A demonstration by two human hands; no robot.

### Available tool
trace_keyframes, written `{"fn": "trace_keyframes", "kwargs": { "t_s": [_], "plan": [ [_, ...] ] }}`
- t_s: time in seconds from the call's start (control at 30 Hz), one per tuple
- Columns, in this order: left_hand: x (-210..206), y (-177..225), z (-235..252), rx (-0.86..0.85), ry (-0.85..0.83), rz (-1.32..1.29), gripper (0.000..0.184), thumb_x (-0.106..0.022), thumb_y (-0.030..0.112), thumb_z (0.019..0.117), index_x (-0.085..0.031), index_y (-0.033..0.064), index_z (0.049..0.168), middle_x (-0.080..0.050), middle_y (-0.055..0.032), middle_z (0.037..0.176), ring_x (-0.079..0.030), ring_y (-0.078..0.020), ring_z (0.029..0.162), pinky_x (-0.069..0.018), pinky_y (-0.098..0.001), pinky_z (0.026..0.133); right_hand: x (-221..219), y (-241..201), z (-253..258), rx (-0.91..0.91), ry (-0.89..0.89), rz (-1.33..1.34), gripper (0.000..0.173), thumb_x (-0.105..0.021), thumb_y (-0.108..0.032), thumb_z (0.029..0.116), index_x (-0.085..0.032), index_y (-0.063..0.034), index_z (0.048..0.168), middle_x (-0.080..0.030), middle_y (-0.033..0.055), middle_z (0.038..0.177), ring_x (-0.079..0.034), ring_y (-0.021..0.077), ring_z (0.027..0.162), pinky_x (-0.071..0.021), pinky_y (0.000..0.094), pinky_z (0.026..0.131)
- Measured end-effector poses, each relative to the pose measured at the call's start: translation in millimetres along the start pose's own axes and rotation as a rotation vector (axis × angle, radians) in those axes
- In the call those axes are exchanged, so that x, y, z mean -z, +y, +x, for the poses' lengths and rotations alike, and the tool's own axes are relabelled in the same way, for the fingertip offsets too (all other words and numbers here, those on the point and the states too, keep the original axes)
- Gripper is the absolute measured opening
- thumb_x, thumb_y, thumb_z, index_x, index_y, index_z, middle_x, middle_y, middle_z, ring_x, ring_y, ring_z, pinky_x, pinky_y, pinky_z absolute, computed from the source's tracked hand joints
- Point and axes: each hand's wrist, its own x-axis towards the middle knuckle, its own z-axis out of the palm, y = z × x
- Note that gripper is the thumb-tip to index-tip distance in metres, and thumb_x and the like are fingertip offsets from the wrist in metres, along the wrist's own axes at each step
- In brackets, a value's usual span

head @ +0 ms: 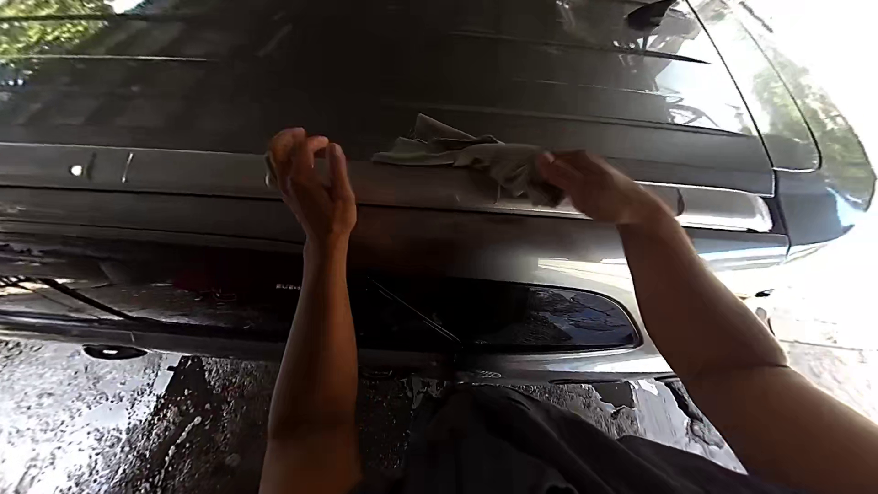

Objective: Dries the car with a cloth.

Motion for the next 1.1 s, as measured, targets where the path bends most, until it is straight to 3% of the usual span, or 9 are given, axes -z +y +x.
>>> {"fn": "trace_keyframes", "kwargs": {
  "t_s": [0.1, 0.17, 0.23, 0.4, 0.5, 0.63, 0.83, 0.93, 1.1],
  "plan": [
    [-42, 102, -19, -0.212, -0.374, -0.297, 0.066, -0.031, 0.054, 0.1047, -0.061, 0.0042, 0.137, -0.05, -0.0213, 0.149, -0.045, -0.0333, 0.141, -0.034, -0.0539, 0.119, -28, -15, -24, 0.133, -0.307, -0.247, 0.05, -0.03, -0.042, 0.1112, -0.061, -0.018, 0.143, -0.061, -0.001, 0.146, -0.051, 0.0118, 0.139, -0.0335, 0.0441, 0.123],
    [-77, 128, -45, -0.284, -0.613, -0.259, 0.083, -0.03, 0.075, 0.098, -0.045, 0.0164, 0.156, -0.035, -0.0096, 0.165, -0.028, -0.0265, 0.155, -0.009, -0.0624, 0.126, -22, 0, -32, 0.167, -0.107, -0.297, 0.036, -0.045, -0.028, 0.1086, -0.069, -0.0128, 0.13, -0.07, 0.0045, 0.129, -0.063, 0.0162, 0.125, -0.0429, 0.0473, 0.116],
    [-92, 117, -65, -0.355, -0.598, 0.008, 0.099, -0.047, 0.086, 0.0836, -0.036, 0.0243, 0.161, -0.025, -0.0036, 0.17, -0.015, -0.0263, 0.159, -0.003, -0.0646, 0.125, 13, 32, -36, 0.07, 0.187, -0.301, 0.037, -0.044, -0.027, 0.1088, -0.066, -0.0103, 0.133, -0.07, 0.0057, 0.128, -0.066, 0.0142, 0.12, -0.0521, 0.0406, 0.109],
    [-47, 77, -65, -0.178, -0.452, 0.369, 0.097, -0.046, 0.086, 0.0851, -0.033, 0.0279, 0.161, -0.031, -0.0068, 0.167, -0.021, -0.0334, 0.157, -0.0086, -0.0769, 0.118, 96, 167, -86, -0.343, 0.778, -0.49, 0.059, -0.048, -0.055, 0.1024, -0.061, -0.0115, 0.139, -0.063, 0.0189, 0.135, -0.055, 0.0384, 0.13, -0.0392, 0.062, 0.11],
    [-42, 81, -38, -0.184, -0.509, 0.433, 0.088, -0.05, 0.073, 0.0935, -0.039, 0.0143, 0.157, -0.042, -0.0233, 0.158, -0.033, -0.0472, 0.149, -0.0141, -0.0801, 0.113, 103, 176, -97, -0.412, 0.887, -0.54, 0.053, -0.042, -0.046, 0.1049, -0.058, -0.0087, 0.139, -0.058, 0.0228, 0.132, -0.057, 0.0397, 0.123, -0.045, 0.0585, 0.103],
    [-125, 155, -42, -0.503, -0.649, 0.206, 0.067, -0.054, 0.051, 0.1027, -0.044, 0.0085, 0.153, -0.048, -0.0253, 0.152, -0.045, -0.0442, 0.141, -0.0303, -0.0667, 0.115, 89, 177, -93, -0.452, 0.963, -0.544, 0.046, -0.036, -0.042, 0.107, -0.068, -0.0141, 0.122, -0.071, 0.0108, 0.114, -0.069, 0.0293, 0.102, -0.0525, 0.0555, 0.084],
    [-243, 308, -88, -0.63, -0.686, 0.005, 0.077, -0.063, 0.059, 0.0937, -0.042, 0.0224, 0.157, -0.046, -0.0187, 0.156, -0.044, -0.0363, 0.144, -0.034, -0.0559, 0.117, 100, 207, -109, -0.366, 0.948, -0.585, 0.053, -0.034, -0.053, 0.1064, -0.066, -0.016, 0.126, -0.07, 0.0069, 0.089, -0.068, 0.0258, 0.084, -0.0529, 0.0524, 0.078],
    [-222, 280, -70, -0.623, -0.693, -0.001, 0.078, -0.065, 0.057, 0.0937, -0.048, 0.0056, 0.15, -0.056, -0.0161, 0.147, -0.053, -0.0325, 0.136, -0.0367, -0.0496, 0.117, 104, 199, -109, -0.388, 0.881, -0.599, 0.05, -0.041, -0.05, 0.1057, -0.067, -0.0115, 0.126, -0.072, 0.0132, 0.1, -0.07, 0.0313, 0.097, -0.053, 0.056, 0.09],
    [-100, 111, -26, -0.492, -0.65, 0.104, 0.058, -0.051, 0.049, 0.1044, -0.056, 0.0083, 0.145, -0.058, -0.013, 0.146, -0.052, -0.0293, 0.138, -0.0363, -0.05, 0.118, 93, 185, -110, -0.393, 0.837, -0.593, 0.044, -0.046, -0.039, 0.1065, -0.065, -0.0055, 0.127, -0.067, 0.0252, 0.117, -0.064, 0.0452, 0.112, -0.0482, 0.0663, 0.095]
  ]
}}
